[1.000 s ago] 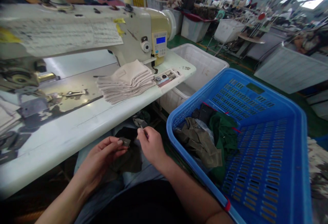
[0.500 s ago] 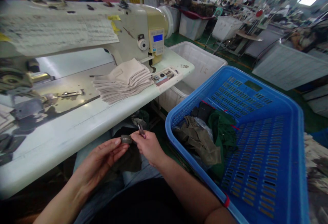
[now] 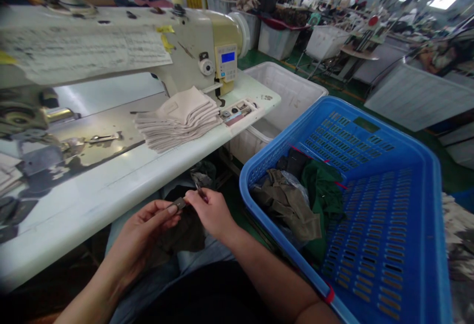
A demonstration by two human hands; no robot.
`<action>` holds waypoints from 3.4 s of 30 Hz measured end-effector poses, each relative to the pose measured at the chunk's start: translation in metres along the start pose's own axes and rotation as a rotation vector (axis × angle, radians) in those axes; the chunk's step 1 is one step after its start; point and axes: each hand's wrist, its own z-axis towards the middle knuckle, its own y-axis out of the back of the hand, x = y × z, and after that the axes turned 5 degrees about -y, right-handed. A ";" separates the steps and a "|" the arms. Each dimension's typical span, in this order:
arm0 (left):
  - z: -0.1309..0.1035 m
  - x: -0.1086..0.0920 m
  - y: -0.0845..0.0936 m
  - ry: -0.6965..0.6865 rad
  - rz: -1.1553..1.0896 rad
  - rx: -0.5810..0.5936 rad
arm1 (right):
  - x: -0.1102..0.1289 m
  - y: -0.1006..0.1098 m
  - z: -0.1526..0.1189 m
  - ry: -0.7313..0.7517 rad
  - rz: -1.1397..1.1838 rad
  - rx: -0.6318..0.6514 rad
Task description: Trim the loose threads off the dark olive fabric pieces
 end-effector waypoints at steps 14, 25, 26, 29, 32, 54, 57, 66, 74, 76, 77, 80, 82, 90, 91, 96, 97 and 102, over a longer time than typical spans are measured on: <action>-0.003 0.001 0.002 -0.166 0.235 0.047 | -0.001 0.001 0.002 -0.163 0.198 0.023; -0.010 0.004 0.010 -0.950 0.580 -0.165 | 0.002 0.008 -0.006 0.028 -0.019 -0.047; -0.010 0.004 0.010 -0.948 0.575 -0.167 | 0.003 0.007 -0.007 0.027 -0.035 -0.038; -0.011 0.005 0.009 -0.949 0.577 -0.151 | 0.005 0.002 -0.011 0.063 -0.081 -0.015; -0.012 0.006 0.007 -0.905 0.554 -0.138 | 0.007 -0.003 -0.013 0.228 -0.128 -0.002; -0.009 0.014 0.016 -1.219 0.673 -0.135 | 0.011 0.006 -0.022 0.419 -0.136 -0.067; -0.012 0.012 0.010 -1.215 0.579 -0.106 | 0.009 0.005 -0.019 0.379 -0.134 -0.015; -0.020 0.001 -0.006 -0.255 0.029 -0.064 | 0.014 -0.001 -0.010 0.395 -0.156 0.055; -0.014 -0.008 -0.009 -0.004 -0.295 -0.165 | 0.008 0.000 -0.020 0.278 -0.453 -0.023; -0.013 -0.007 -0.009 -0.006 -0.312 -0.181 | 0.010 -0.001 -0.025 0.351 -0.586 -0.037; -0.013 -0.007 -0.009 -0.015 -0.315 -0.184 | 0.011 -0.002 -0.026 0.375 -0.643 -0.043; -0.013 -0.006 -0.010 -0.037 -0.310 -0.182 | 0.012 -0.004 -0.028 0.410 -0.756 -0.072; -0.013 -0.007 -0.011 -0.046 -0.303 -0.183 | 0.012 -0.005 -0.027 0.419 -0.792 -0.085; -0.012 -0.003 -0.010 -0.050 -0.262 -0.201 | 0.012 -0.005 -0.026 0.392 -0.842 -0.098; -0.012 -0.003 -0.010 -0.050 -0.261 -0.200 | 0.012 -0.005 -0.026 0.392 -0.844 -0.097; -0.012 -0.001 -0.010 -0.047 -0.266 -0.197 | 0.014 -0.005 -0.026 0.384 -0.855 -0.105; -0.012 0.000 -0.010 -0.050 -0.268 -0.199 | 0.014 -0.006 -0.026 0.382 -0.854 -0.106; -0.010 0.001 -0.009 -0.027 -0.315 -0.191 | 0.008 -0.006 -0.023 0.419 -0.651 -0.118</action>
